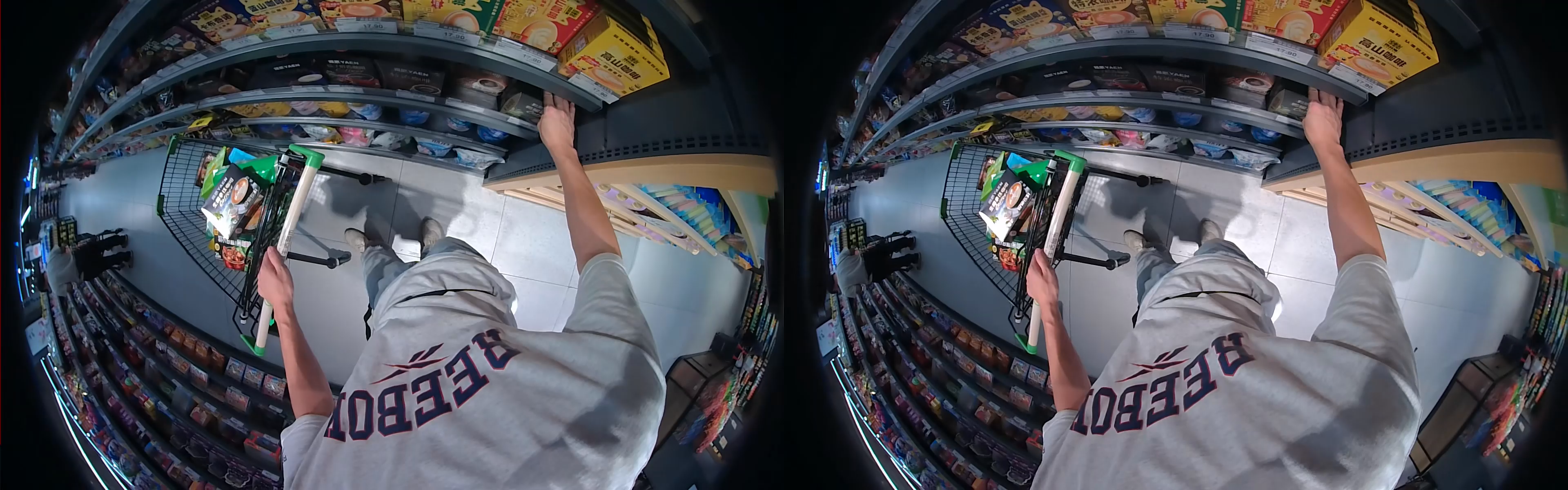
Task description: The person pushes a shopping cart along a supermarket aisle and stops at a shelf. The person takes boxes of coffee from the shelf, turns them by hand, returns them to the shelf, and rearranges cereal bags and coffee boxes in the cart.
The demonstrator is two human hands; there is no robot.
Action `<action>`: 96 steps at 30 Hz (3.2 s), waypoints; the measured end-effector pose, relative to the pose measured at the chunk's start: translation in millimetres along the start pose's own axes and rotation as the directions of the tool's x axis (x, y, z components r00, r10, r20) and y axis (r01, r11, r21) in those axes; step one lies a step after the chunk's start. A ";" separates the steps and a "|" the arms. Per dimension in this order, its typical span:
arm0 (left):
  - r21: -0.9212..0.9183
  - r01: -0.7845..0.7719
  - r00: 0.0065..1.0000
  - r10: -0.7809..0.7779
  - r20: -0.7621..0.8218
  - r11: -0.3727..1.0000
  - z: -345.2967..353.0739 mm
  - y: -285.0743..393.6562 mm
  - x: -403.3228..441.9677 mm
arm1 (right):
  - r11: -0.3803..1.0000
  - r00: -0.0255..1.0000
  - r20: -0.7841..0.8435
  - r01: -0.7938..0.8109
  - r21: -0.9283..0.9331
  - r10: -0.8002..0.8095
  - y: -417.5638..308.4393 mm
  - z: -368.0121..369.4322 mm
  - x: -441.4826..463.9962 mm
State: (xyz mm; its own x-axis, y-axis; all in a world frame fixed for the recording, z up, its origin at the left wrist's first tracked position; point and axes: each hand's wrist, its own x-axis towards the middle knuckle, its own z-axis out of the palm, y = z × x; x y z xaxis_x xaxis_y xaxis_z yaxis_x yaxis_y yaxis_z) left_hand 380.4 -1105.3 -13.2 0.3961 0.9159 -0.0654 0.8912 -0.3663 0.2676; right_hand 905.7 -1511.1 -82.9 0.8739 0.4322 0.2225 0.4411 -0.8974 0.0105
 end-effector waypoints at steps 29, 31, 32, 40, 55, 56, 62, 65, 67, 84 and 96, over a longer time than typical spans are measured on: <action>-0.693 0.463 0.877 -0.398 0.268 0.553 72.5 -140.1 211.4 | 0.635 0.991 0.111 -0.131 0.762 0.070 -343.8 -37.1 -154.1; -0.503 0.545 0.830 -0.517 0.208 0.671 74.6 -133.8 219.0 | 0.557 0.986 0.157 -0.157 0.815 0.049 -373.2 -71.4 -152.4; -0.523 0.544 0.834 -0.487 0.258 0.655 78.8 -137.6 222.4 | 0.550 0.991 0.128 -0.122 0.826 0.027 -384.3 -80.3 -151.6; -0.564 0.305 0.868 -0.467 -0.167 0.768 52.5 -151.3 230.7 | 0.549 0.959 -0.113 0.242 0.800 -0.258 -467.4 -130.8 -128.5; -0.651 0.513 0.836 -0.496 0.234 0.559 158.7 -328.6 486.1 | 0.864 0.861 0.244 0.343 0.368 -0.446 -563.6 -106.1 -135.7; -0.585 0.514 0.844 -0.491 0.215 0.627 175.3 -334.2 510.2 | 0.858 0.849 0.249 0.365 0.361 -0.466 -569.4 -97.5 -128.1; -0.446 0.504 0.848 -0.521 0.094 0.739 250.5 -368.1 577.2 | 0.874 0.820 0.339 0.353 0.333 -0.461 -572.8 -105.2 -126.0; -0.574 0.481 0.863 -0.474 0.175 0.663 263.1 -368.5 596.7 | 0.869 0.804 0.350 0.386 0.309 -0.481 -562.6 -100.1 -128.2; -0.702 0.416 0.894 -0.401 0.200 0.578 264.5 -364.8 603.3 | 0.892 0.817 0.385 0.319 0.320 -0.430 -570.2 -105.9 -126.9; -0.671 -0.022 0.859 -0.330 -0.393 0.741 136.2 -298.7 570.8 | 0.849 0.838 0.260 0.369 0.377 -0.480 -569.4 -105.2 -121.8; -0.949 -0.213 0.976 0.081 -0.200 0.233 -129.2 -198.8 413.8 | 0.753 0.891 0.084 0.323 0.573 -0.446 -540.7 -97.8 -136.0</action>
State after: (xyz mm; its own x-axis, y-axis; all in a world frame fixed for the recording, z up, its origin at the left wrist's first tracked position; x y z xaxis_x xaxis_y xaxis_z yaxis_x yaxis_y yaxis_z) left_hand 338.6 -632.2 30.8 0.4152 0.8973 0.1499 -0.0863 -0.1252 0.9884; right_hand 528.4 -1093.4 -23.5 0.5991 0.7928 0.1121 0.7315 -0.4850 -0.4793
